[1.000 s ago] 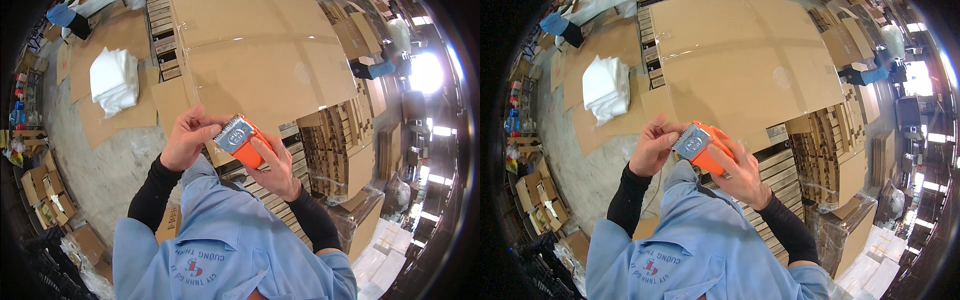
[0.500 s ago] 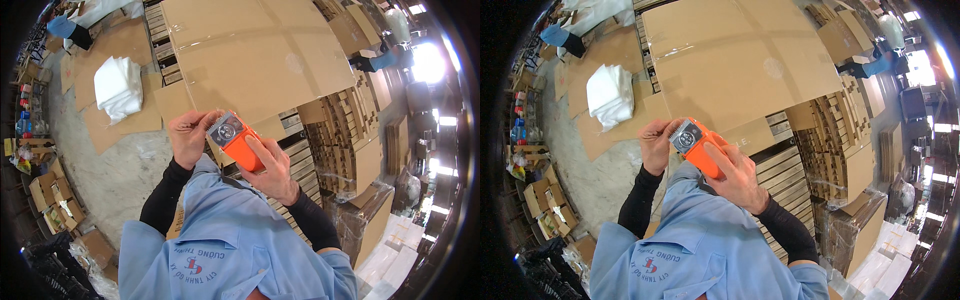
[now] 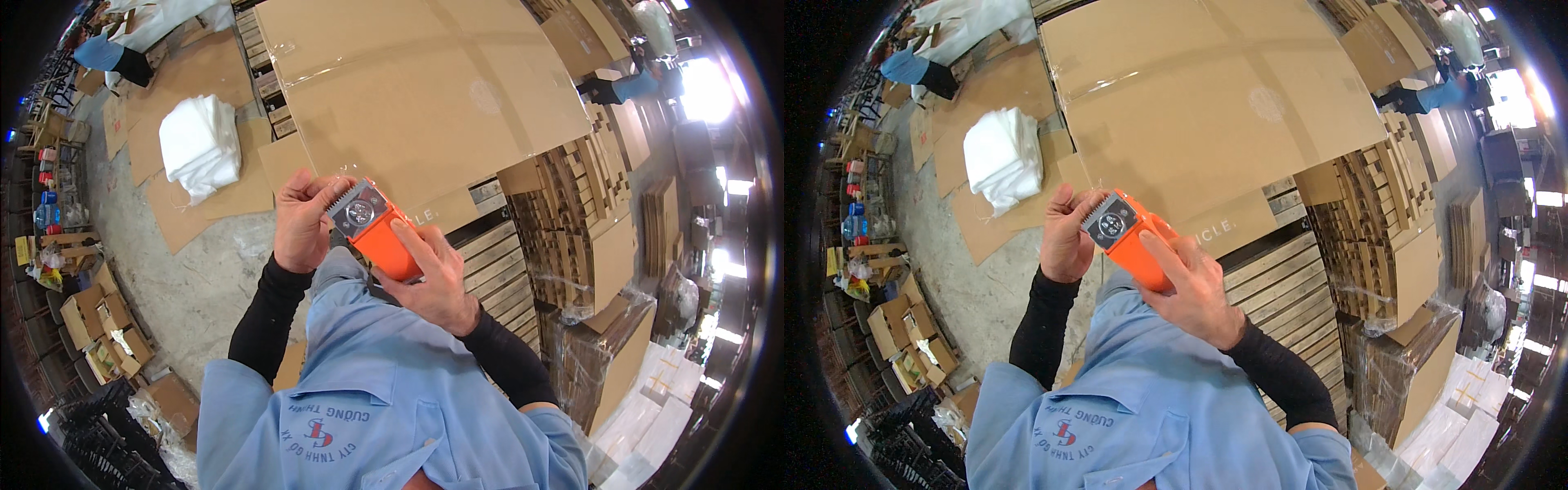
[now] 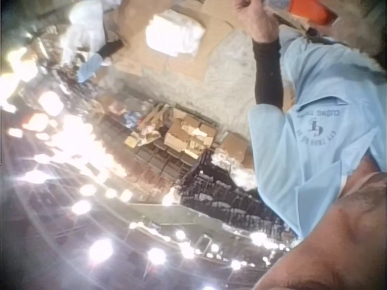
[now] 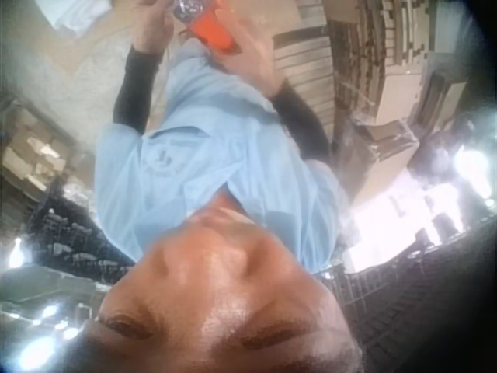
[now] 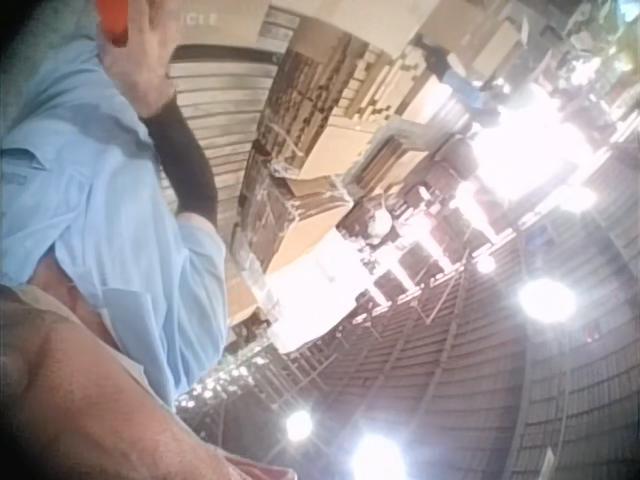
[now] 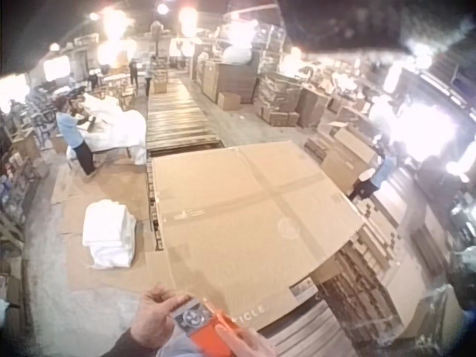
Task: The person places a wooden chair wrapped in protective material into a large cardboard box, then folds the flaps and seals the box using a handheld tape dispenser. The box is placed on a wooden pallet in a warehouse environment.
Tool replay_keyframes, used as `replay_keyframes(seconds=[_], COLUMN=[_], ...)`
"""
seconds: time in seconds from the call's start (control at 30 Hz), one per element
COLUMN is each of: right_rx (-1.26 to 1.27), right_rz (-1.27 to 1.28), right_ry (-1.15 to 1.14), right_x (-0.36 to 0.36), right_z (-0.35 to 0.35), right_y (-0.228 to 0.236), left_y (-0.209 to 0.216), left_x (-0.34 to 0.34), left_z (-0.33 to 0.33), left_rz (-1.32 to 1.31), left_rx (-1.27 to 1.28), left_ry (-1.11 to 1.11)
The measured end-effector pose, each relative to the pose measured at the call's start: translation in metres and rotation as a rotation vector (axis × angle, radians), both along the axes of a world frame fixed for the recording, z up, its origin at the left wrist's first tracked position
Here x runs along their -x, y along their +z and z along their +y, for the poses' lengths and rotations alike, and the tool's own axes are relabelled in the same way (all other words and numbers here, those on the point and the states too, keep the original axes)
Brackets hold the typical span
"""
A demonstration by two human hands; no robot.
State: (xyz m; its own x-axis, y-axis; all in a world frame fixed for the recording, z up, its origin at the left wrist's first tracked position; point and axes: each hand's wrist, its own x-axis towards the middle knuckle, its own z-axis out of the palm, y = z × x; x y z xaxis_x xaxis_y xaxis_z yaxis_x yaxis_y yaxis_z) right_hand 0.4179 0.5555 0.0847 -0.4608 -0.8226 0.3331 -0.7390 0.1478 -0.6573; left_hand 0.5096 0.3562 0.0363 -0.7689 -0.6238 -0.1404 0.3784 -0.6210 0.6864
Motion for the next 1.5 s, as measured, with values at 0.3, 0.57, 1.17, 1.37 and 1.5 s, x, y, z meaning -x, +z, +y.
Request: replay_keyframes(seconds=[0.3, 0.57, 1.17, 1.37, 1.5], right_rx=[-0.115, -0.049, 0.205, 0.193, 0.196], right_rz=[-0.314, -0.619, -0.584, -0.631, -0.601], right_ry=[0.021, 0.032, -0.130, -0.116, -0.088], right_x=[0.013, 0.047, 0.084, 0.087, 0.075], right_z=[-0.086, -0.204, -0.395, -0.409, -0.401], right_y=[0.021, 0.010, -0.048, -0.055, -0.063], left_y=[-0.026, -0.023, -0.060, -0.081, -0.099], left_x=[0.028, 0.081, 0.191, 0.188, 0.177], left_z=[-0.100, -0.254, -0.482, -0.501, -0.511], left_rz=[-0.182, -0.303, -0.682, -0.541, -0.486], left_rx=[0.191, 0.383, 0.550, 0.486, 0.457], left_ry=[0.114, 0.080, 0.129, 0.182, 0.307])
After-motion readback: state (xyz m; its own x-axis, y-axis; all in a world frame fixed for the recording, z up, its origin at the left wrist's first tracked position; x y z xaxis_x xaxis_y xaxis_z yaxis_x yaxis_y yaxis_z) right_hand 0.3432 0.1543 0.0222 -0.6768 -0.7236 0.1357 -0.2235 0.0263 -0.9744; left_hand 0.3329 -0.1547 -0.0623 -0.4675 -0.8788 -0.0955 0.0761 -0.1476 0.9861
